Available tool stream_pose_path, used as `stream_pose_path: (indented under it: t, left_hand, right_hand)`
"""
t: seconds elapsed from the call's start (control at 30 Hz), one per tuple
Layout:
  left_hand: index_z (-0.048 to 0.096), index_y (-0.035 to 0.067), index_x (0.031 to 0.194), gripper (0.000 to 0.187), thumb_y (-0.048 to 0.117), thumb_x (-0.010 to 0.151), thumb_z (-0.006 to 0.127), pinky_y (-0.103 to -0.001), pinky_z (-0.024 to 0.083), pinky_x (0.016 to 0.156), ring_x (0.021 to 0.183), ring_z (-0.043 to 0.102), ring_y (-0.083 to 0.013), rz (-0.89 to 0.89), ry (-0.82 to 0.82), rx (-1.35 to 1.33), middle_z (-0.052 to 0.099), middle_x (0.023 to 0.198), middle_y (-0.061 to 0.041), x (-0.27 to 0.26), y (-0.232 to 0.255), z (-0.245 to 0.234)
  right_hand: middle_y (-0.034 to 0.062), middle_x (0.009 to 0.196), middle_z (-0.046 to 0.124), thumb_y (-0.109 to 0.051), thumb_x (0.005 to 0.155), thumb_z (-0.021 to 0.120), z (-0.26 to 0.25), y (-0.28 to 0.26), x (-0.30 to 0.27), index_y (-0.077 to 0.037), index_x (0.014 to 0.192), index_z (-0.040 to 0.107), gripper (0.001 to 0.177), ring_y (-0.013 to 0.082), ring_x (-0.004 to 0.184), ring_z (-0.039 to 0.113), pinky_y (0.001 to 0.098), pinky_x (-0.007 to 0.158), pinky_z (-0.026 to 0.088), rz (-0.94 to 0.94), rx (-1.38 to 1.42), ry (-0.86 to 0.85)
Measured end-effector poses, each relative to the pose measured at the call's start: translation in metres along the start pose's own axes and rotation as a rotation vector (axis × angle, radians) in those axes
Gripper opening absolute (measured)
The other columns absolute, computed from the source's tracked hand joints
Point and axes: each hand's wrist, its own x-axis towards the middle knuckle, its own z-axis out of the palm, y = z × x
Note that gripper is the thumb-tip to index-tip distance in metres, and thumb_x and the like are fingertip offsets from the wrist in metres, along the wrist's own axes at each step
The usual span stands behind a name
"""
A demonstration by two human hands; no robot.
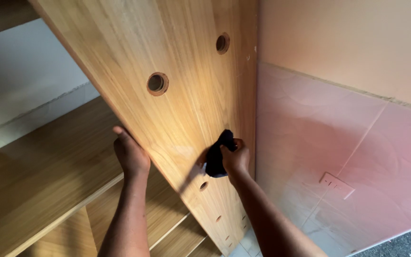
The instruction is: Wiping down a wooden shelf unit using a dark cloth.
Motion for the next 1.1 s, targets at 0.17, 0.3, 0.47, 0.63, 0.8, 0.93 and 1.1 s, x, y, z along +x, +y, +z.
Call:
stream_pose_path:
  t: [0.17,0.3,0.47,0.63,0.8,0.93,1.1]
  left_hand:
    - [0.055,-0.010,0.123,0.093,0.077,0.096,0.036,-0.039,0.056,0.099,0.116,0.065,-0.0218,0.054,0.009,0.038,0.065,0.128,-0.018,-0.007,0.000,0.001]
    - [0.055,-0.009,0.123,0.095,0.082,0.094,0.047,-0.039,0.053,0.096,0.114,0.061,-0.0181,0.185,-0.207,0.073,0.063,0.125,-0.015,-0.022,0.014,0.006]
    - [0.056,-0.004,0.078,0.089,0.083,0.091,0.043,-0.042,0.046,0.065,0.068,0.059,-0.0193,0.229,-0.192,0.715,0.059,0.067,-0.011,-0.044,0.047,0.020]
    - [0.056,-0.003,0.080,0.085,0.081,0.093,0.048,-0.040,0.047,0.062,0.069,0.059,-0.0169,0.263,-0.156,0.646,0.058,0.069,-0.007,-0.047,0.050,0.024]
    - [0.063,-0.009,0.100,0.082,0.073,0.096,0.058,-0.041,0.051,0.073,0.084,0.063,-0.0197,0.304,-0.123,0.613,0.068,0.089,-0.014,-0.050,0.062,0.035]
    - [0.063,-0.011,0.106,0.082,0.071,0.097,0.059,-0.041,0.051,0.077,0.090,0.064,-0.0209,0.325,-0.110,0.617,0.070,0.098,-0.016,-0.049,0.049,0.026]
    - [0.064,-0.010,0.101,0.079,0.069,0.096,0.058,-0.042,0.050,0.077,0.084,0.063,-0.0217,0.235,-0.063,0.675,0.070,0.090,-0.018,-0.047,0.047,0.027]
  right_hand:
    - [0.0121,0.104,0.076,-0.020,0.080,0.081,-0.003,-0.011,0.023,-0.006,0.115,0.070,0.039,0.0214,0.097,0.072,0.0360,0.086,0.056,-0.201,0.124,0.026]
    - [0.0100,0.105,0.074,-0.011,0.076,0.080,-0.002,0.001,0.040,-0.006,0.117,0.068,0.043,0.0205,0.096,0.070,0.0358,0.082,0.056,-0.170,0.204,0.040]
    - [0.0130,0.103,0.072,-0.005,0.071,0.082,0.005,0.007,0.036,-0.003,0.115,0.067,0.047,0.0266,0.095,0.070,0.0391,0.080,0.057,-0.004,0.258,-0.111]
    - [0.0110,0.110,0.071,-0.001,0.066,0.078,-0.007,-0.014,0.047,-0.005,0.123,0.062,0.059,0.0247,0.102,0.069,0.0369,0.088,0.057,-0.218,0.304,-0.062]
    - [0.0114,0.113,0.072,-0.005,0.067,0.080,-0.007,0.009,0.036,-0.006,0.124,0.065,0.059,0.0249,0.106,0.069,0.0374,0.091,0.055,-0.067,0.126,-0.066]
    - [0.0114,0.113,0.073,-0.007,0.069,0.082,0.003,0.021,0.055,-0.006,0.123,0.066,0.057,0.0252,0.106,0.070,0.0376,0.092,0.055,0.021,0.099,-0.105]
    - [0.0120,0.113,0.073,-0.010,0.073,0.081,-0.015,0.001,0.071,-0.005,0.123,0.066,0.053,0.0249,0.106,0.069,0.0370,0.091,0.055,-0.165,0.157,-0.068]
